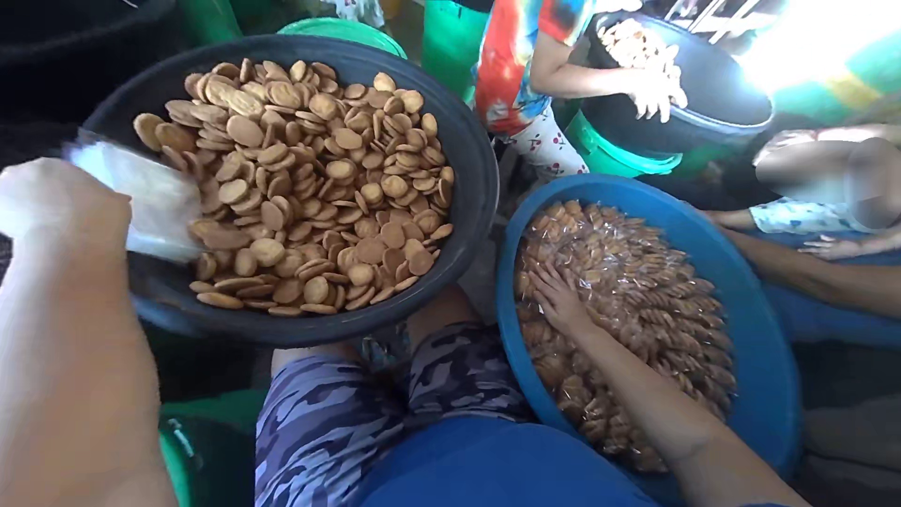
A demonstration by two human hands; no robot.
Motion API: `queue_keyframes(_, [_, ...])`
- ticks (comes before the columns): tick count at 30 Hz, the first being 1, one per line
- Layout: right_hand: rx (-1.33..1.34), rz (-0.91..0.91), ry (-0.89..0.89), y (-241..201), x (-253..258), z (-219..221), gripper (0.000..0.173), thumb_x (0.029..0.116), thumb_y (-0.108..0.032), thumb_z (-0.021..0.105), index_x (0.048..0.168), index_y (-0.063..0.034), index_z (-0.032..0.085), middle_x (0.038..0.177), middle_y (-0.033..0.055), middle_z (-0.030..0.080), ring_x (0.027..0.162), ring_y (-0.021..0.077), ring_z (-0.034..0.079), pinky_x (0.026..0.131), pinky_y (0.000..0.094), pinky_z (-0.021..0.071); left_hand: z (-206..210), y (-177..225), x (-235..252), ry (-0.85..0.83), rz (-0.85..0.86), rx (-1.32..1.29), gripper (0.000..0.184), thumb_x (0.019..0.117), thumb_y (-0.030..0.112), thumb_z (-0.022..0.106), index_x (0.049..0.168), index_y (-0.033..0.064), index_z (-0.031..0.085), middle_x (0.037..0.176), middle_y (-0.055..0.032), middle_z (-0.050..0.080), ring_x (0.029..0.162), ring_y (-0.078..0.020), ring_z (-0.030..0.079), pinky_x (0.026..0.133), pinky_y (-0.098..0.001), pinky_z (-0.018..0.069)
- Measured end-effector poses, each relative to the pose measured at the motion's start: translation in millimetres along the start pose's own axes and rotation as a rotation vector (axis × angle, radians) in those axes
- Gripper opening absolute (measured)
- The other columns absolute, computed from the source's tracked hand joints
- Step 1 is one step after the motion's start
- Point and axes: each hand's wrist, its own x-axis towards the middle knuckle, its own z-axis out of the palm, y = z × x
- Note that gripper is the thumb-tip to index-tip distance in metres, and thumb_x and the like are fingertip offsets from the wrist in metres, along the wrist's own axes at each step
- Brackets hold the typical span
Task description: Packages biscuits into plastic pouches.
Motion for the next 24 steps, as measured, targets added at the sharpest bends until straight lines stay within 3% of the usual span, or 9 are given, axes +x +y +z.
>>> queue_keyframes(2, [0.008, 0.017, -0.044, -4.9, 4.0, -11.7, 0.050, 0.1101, -0.036, 0.033, 0.149, -0.0147, 0.056, 0.159, 0.0085, 0.047, 0.153, 0.0369, 0.032, 0.121, 0.0715, 0.0129, -29.3, 30.2, 3.2, -0.300, -0.226, 0.030, 0.036, 0.1019, 0.009, 0.055, 0.117, -0.0241, 0.051, 0.127, -0.0454, 0.053, 0.123, -0.0593, 0.053, 0.092, -0.0733, 0.0439])
queue_keyframes(4, [0.008, 0.019, -0.003, -9.9, 16.1, -23.9, 0.055, 0.1095, -0.040, 0.031, 0.151, -0.0118, 0.054, 0.160, 0.0135, 0.044, 0.153, 0.0399, 0.030, 0.121, 0.0729, 0.0122, -30.7, 37.2, 2.9, -0.255, -0.160, 0.073, 0.030, 0.1002, 0.007, 0.056, 0.111, -0.0213, 0.055, 0.119, -0.0434, 0.057, 0.114, -0.0588, 0.058, 0.083, -0.0735, 0.0462])
queue_keyframes(6, [0.061, 0.002, 0.162, -20.9, 42.9, -37.1, 0.055, 0.1088, -0.036, 0.038, 0.149, -0.0015, 0.052, 0.156, 0.0220, 0.046, 0.150, 0.0423, 0.035, 0.123, 0.0651, 0.0219, -38.0, 48.1, 3.1, -0.142, -0.055, -0.003, 0.028, 0.0996, 0.010, 0.058, 0.102, -0.0178, 0.059, 0.109, -0.0426, 0.061, 0.104, -0.0606, 0.061, 0.077, -0.0762, 0.0461])
queue_keyframes(11, [0.158, -0.228, 0.471, -117.7, 140.9, -64.8, 0.033, 0.1023, -0.016, 0.056, 0.127, 0.0036, 0.067, 0.131, 0.0226, 0.065, 0.130, 0.0366, 0.058, 0.112, 0.0502, 0.0459, -79.9, 116.5, -23.6, -0.018, 0.139, -0.528, 0.035, 0.1032, 0.027, 0.057, 0.121, -0.0018, 0.068, 0.122, -0.0327, 0.066, 0.120, -0.0534, 0.060, 0.099, -0.0753, 0.0410])
queue_keyframes(13, [0.163, -0.318, 0.302, -167.1, 174.7, -66.6, 0.024, 0.1006, -0.015, 0.059, 0.112, -0.0021, 0.076, 0.114, 0.0161, 0.073, 0.111, 0.0313, 0.068, 0.100, 0.0490, 0.0541, -59.2, 140.6, -27.3, 0.071, 0.227, -0.672, 0.034, 0.1010, 0.024, 0.058, 0.122, -0.0018, 0.066, 0.118, -0.0286, 0.068, 0.114, -0.0488, 0.064, 0.096, -0.0709, 0.0463])
queue_keyframes(15, [0.083, -0.260, -0.109, -210.3, 201.7, -64.8, 0.027, 0.1029, -0.023, 0.060, 0.104, -0.0054, 0.079, 0.109, 0.0130, 0.074, 0.107, 0.0296, 0.070, 0.096, 0.0519, 0.0552, -28.7, 157.8, -30.8, 0.133, 0.323, -0.720, 0.030, 0.0989, 0.019, 0.058, 0.120, -0.0010, 0.066, 0.114, -0.0251, 0.070, 0.106, -0.0461, 0.068, 0.089, -0.0681, 0.0510])
queue_keyframes(18, [-0.141, -0.044, -0.600, -257.1, 233.9, -47.6, 0.055, 0.1013, -0.054, 0.057, 0.093, -0.0019, 0.074, 0.099, 0.0187, 0.072, 0.101, 0.0371, 0.070, 0.086, 0.0608, 0.0541, -2.4, 157.7, -31.0, 0.073, 0.434, -0.696, 0.039, 0.0991, 0.014, 0.060, 0.138, 0.0157, 0.064, 0.131, -0.0198, 0.066, 0.107, -0.0450, 0.068, 0.086, -0.0684, 0.0520])
queue_keyframes(21, [-0.225, 0.056, -0.743, -277.0, 242.7, -33.1, 0.060, 0.0919, -0.058, 0.069, 0.097, 0.0014, 0.071, 0.102, 0.0235, 0.070, 0.103, 0.0419, 0.068, 0.086, 0.0655, 0.0527, 1.2, 142.1, -22.4, 0.052, 0.309, -0.720, 0.039, 0.1007, 0.018, 0.056, 0.138, 0.0220, 0.067, 0.135, -0.0149, 0.064, 0.113, -0.0399, 0.067, 0.090, -0.0662, 0.0517])
queue_keyframes(24, [-0.165, 0.112, -0.758, -265.8, 259.0, -25.8, 0.049, 0.0936, -0.048, 0.069, 0.094, 0.0008, 0.073, 0.100, 0.0233, 0.071, 0.100, 0.0412, 0.069, 0.085, 0.0663, 0.0525, 0.7, 132.1, -10.5, 0.064, 0.194, -0.760, 0.035, 0.1060, 0.024, 0.047, 0.132, 0.0189, 0.070, 0.137, -0.0126, 0.063, 0.115, -0.0365, 0.067, 0.093, -0.0625, 0.0524])
